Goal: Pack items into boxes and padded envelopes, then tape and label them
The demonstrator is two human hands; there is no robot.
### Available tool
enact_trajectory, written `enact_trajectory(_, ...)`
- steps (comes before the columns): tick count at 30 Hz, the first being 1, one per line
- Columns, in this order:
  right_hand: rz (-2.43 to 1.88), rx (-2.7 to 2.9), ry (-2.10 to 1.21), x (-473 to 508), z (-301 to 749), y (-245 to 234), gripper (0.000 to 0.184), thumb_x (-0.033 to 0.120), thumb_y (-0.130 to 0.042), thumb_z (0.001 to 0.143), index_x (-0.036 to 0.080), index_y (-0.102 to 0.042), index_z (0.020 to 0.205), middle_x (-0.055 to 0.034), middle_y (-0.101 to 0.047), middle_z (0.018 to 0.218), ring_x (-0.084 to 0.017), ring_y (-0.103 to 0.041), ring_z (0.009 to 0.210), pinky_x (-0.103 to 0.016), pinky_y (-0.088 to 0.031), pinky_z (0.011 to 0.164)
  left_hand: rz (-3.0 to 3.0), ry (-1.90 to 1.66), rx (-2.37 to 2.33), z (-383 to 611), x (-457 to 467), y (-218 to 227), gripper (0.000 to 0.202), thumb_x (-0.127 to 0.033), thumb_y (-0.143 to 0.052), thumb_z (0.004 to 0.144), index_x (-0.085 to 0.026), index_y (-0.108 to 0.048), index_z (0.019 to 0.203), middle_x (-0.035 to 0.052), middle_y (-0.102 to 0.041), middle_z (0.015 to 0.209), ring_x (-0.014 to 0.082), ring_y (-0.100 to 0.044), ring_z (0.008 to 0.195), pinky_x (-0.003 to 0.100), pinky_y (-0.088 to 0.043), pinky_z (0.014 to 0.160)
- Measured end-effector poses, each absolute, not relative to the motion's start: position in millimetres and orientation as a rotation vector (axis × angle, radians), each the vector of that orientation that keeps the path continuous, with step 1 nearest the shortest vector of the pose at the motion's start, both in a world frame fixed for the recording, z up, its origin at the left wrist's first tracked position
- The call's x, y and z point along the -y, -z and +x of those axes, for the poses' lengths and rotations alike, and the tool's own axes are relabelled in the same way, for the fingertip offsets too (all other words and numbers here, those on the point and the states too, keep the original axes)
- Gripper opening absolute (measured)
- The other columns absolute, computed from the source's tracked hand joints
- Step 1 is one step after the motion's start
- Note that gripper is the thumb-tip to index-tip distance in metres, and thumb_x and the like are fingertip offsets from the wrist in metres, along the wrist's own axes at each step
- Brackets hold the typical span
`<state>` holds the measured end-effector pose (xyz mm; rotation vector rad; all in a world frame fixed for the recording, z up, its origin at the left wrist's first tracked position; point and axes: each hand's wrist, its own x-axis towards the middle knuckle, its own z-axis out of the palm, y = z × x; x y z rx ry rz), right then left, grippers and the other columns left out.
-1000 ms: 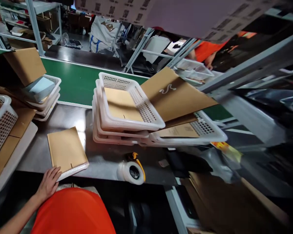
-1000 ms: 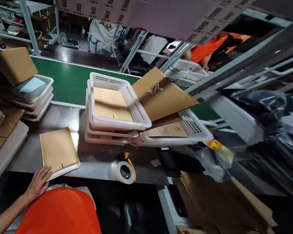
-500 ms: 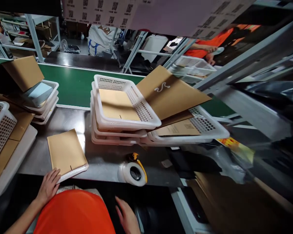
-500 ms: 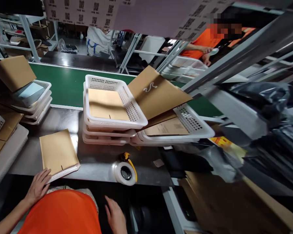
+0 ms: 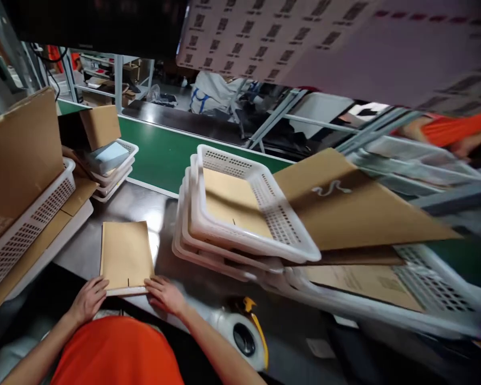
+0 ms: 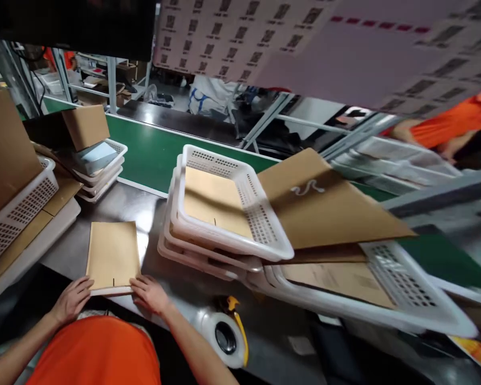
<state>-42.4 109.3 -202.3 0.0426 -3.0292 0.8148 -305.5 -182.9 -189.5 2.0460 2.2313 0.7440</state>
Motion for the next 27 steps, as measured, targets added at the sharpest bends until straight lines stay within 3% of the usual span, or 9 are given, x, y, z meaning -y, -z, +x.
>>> enact_trajectory(4, -0.059, 2.937, -0.951, -107, -49, 203, 0.027, 0.028, -0.057, 0.103, 0.022, -0.076, 0.121, -0.0104, -0.075, 0.137, -0.03, -0.067, 0.128, -0.045, -0.055, 0.111, 1.774, -0.841, -2.219, -302, 184, 185, 0.025, -0.02, -0.054, 0.102, -0.022, -0.079, 0.099, 0.0096, -0.082, 0.124, 0.0282, -0.071, 0.126, 0.046, -0.061, 0.106)
enact_trajectory(10, -0.299, 2.753, -1.127, -100, -60, 198, 0.027, 0.025, -0.048, 0.105, 0.024, -0.074, 0.102, -0.0058, -0.081, 0.114, -0.024, -0.072, 0.106, -0.036, -0.06, 0.096, 1.328, -0.96, -2.229, -297, 180, 187, 0.023, -0.034, -0.058, 0.1, -0.024, -0.075, 0.087, 0.0089, -0.082, 0.121, 0.0273, -0.071, 0.124, 0.044, -0.058, 0.108)
enact_trajectory(15, -0.512, 2.661, -1.129, -90, -70, 203, 0.023, 0.027, -0.044, 0.104, 0.024, -0.064, 0.094, -0.0068, -0.074, 0.097, -0.024, -0.065, 0.096, -0.038, -0.056, 0.086, 1.071, -0.987, -2.376, -288, 167, 188, 0.032, -0.043, -0.05, 0.095, -0.024, -0.07, 0.079, 0.011, -0.081, 0.103, 0.0283, -0.073, 0.105, 0.043, -0.06, 0.096)
enact_trajectory(20, -0.71, 2.62, -1.056, -77, -83, 217, 0.015, 0.023, -0.047, 0.094, 0.025, -0.052, 0.08, -0.002, -0.062, 0.081, -0.021, -0.06, 0.083, -0.032, -0.05, 0.076, 0.92, -0.894, -2.522, -286, 152, 193, 0.03, -0.04, -0.049, 0.091, -0.023, -0.07, 0.081, 0.0116, -0.075, 0.093, 0.0296, -0.069, 0.094, 0.045, -0.057, 0.091)
enact_trajectory(24, -0.95, 2.552, -0.967, -80, -91, 226, 0.004, 0.029, -0.053, 0.089, 0.025, -0.052, 0.088, -0.0035, -0.062, 0.09, -0.022, -0.061, 0.082, -0.033, -0.053, 0.075, 0.804, -0.775, -2.593, -292, 142, 198, 0.024, -0.038, -0.057, 0.084, -0.022, -0.067, 0.07, 0.0092, -0.072, 0.081, 0.0283, -0.07, 0.085, 0.041, -0.056, 0.087)
enact_trajectory(27, -1.087, 2.503, -0.888, -86, -95, 226, 0.017, 0.028, -0.06, 0.081, 0.025, -0.055, 0.097, -0.0085, -0.065, 0.097, -0.026, -0.066, 0.085, -0.038, -0.057, 0.074, 0.731, -0.728, -2.662, -293, 140, 198, 0.024, -0.039, -0.058, 0.085, -0.019, -0.071, 0.08, 0.0106, -0.074, 0.086, 0.029, -0.073, 0.087, 0.041, -0.058, 0.085)
